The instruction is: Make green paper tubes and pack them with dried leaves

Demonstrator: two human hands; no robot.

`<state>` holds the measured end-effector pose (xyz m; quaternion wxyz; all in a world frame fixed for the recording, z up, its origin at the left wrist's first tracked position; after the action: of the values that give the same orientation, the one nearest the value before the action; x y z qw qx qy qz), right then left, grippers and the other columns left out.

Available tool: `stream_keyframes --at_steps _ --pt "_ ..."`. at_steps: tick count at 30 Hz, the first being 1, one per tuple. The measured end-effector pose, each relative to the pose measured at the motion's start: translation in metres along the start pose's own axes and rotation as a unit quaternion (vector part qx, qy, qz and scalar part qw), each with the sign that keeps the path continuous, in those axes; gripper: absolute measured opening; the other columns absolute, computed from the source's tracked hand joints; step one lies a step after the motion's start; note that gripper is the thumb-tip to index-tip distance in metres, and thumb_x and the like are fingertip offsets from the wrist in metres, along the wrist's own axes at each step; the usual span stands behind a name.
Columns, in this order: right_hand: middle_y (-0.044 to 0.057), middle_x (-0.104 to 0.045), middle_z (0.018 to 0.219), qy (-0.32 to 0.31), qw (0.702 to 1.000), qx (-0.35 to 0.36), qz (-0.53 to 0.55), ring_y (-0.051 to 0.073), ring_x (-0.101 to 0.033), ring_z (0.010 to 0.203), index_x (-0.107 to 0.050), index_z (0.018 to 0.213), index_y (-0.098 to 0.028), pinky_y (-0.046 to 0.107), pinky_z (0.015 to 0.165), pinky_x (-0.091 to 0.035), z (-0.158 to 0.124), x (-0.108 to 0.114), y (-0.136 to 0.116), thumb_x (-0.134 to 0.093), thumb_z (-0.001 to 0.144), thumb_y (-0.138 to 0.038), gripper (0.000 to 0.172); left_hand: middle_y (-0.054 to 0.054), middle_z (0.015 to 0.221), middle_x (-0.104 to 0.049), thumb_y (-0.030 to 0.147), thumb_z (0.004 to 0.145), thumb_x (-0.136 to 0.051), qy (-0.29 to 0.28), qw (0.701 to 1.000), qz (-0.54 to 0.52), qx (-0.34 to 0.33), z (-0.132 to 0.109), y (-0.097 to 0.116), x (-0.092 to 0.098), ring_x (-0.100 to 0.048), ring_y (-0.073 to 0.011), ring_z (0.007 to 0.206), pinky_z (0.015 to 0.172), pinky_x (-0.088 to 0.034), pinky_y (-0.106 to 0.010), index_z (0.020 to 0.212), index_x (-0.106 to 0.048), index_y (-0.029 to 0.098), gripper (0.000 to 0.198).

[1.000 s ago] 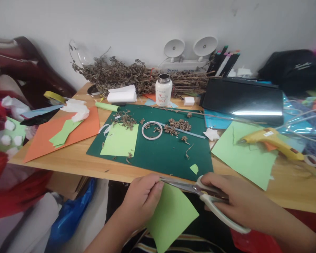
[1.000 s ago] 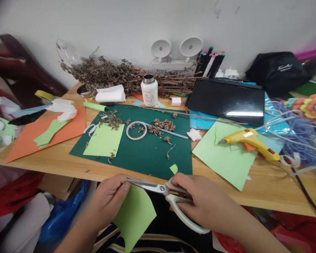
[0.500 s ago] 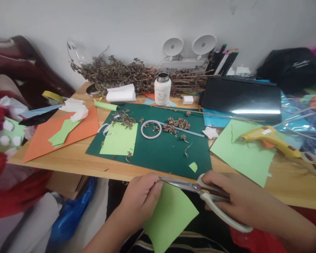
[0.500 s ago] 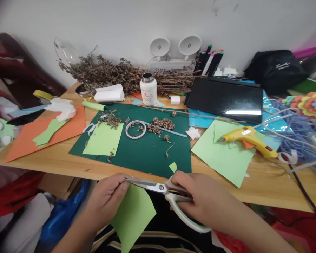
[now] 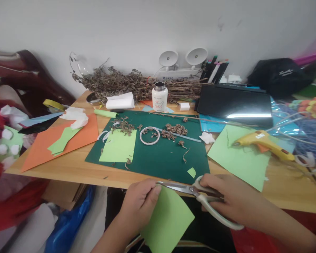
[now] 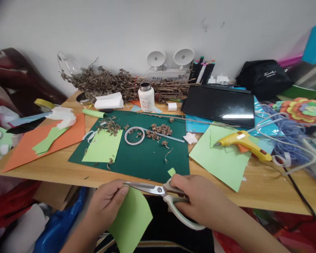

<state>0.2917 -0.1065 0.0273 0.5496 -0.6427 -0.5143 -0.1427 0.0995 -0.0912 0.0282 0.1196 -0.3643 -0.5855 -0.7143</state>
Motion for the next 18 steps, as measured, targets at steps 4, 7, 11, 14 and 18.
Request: stream_keyframes --at_steps 4,7,11,14,18 --pt "-0.002 -0.059 0.070 0.012 0.998 -0.045 0.052 0.014 -0.054 0.063 -0.051 0.078 -0.022 0.022 0.054 -0.037 0.001 -0.002 0.008 -0.050 0.075 -0.031 0.010 0.001 0.053 -0.045 0.032 0.084 -0.033 0.004 0.999 -0.044 0.030 -0.002 -0.007 -0.002 -0.044 -0.0105 0.050 0.048 -0.033 -0.020 0.058 -0.047 0.017 0.033" --pt "-0.002 -0.055 0.068 0.037 0.995 -0.063 0.072 0.013 -0.051 0.060 -0.047 0.077 -0.022 0.022 0.053 -0.038 0.001 -0.001 0.017 -0.049 0.075 -0.038 0.016 0.001 0.054 -0.045 0.033 0.082 -0.035 0.018 0.996 -0.071 0.059 -0.004 -0.011 -0.002 -0.044 -0.0111 0.052 0.050 -0.033 -0.020 0.059 -0.047 0.017 0.030" --pt "-0.002 -0.055 0.071 0.066 0.993 -0.067 0.075 0.013 -0.052 0.062 -0.045 0.081 -0.022 0.023 0.055 -0.041 0.001 0.005 0.031 -0.048 0.075 -0.038 0.017 0.003 0.052 -0.038 0.033 0.079 -0.039 0.035 0.986 -0.118 0.111 0.001 -0.018 -0.003 -0.039 -0.0104 0.051 0.049 -0.031 -0.020 0.056 -0.041 0.018 0.028" --pt "-0.001 -0.055 0.070 0.120 0.987 -0.088 0.056 0.015 -0.053 0.061 -0.043 0.082 -0.022 0.024 0.056 -0.041 0.003 0.021 0.044 -0.048 0.073 -0.041 0.022 0.004 0.053 -0.033 0.033 0.077 -0.041 0.038 0.973 -0.160 0.160 0.009 -0.028 -0.006 -0.035 -0.0097 0.051 0.049 -0.029 -0.020 0.054 -0.036 0.018 0.028" --pt "0.001 -0.056 0.070 0.208 0.966 -0.154 -0.008 0.017 -0.053 0.063 -0.041 0.079 -0.022 0.026 0.058 -0.039 0.011 0.045 0.065 -0.044 0.075 -0.044 0.022 0.005 0.053 -0.032 0.034 0.074 -0.044 0.040 0.950 -0.220 0.217 0.018 -0.046 -0.015 -0.032 -0.0087 0.051 0.048 -0.026 -0.020 0.055 -0.039 0.017 0.026"
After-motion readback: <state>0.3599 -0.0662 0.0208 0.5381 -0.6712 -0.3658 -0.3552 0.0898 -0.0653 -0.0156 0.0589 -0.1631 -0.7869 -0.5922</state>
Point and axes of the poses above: each hand's wrist, its own z-axis towards the middle knuckle, its own x-axis out of the back of the hand, y = z × x, the point moved 6 cm from there along z, towards the middle knuckle
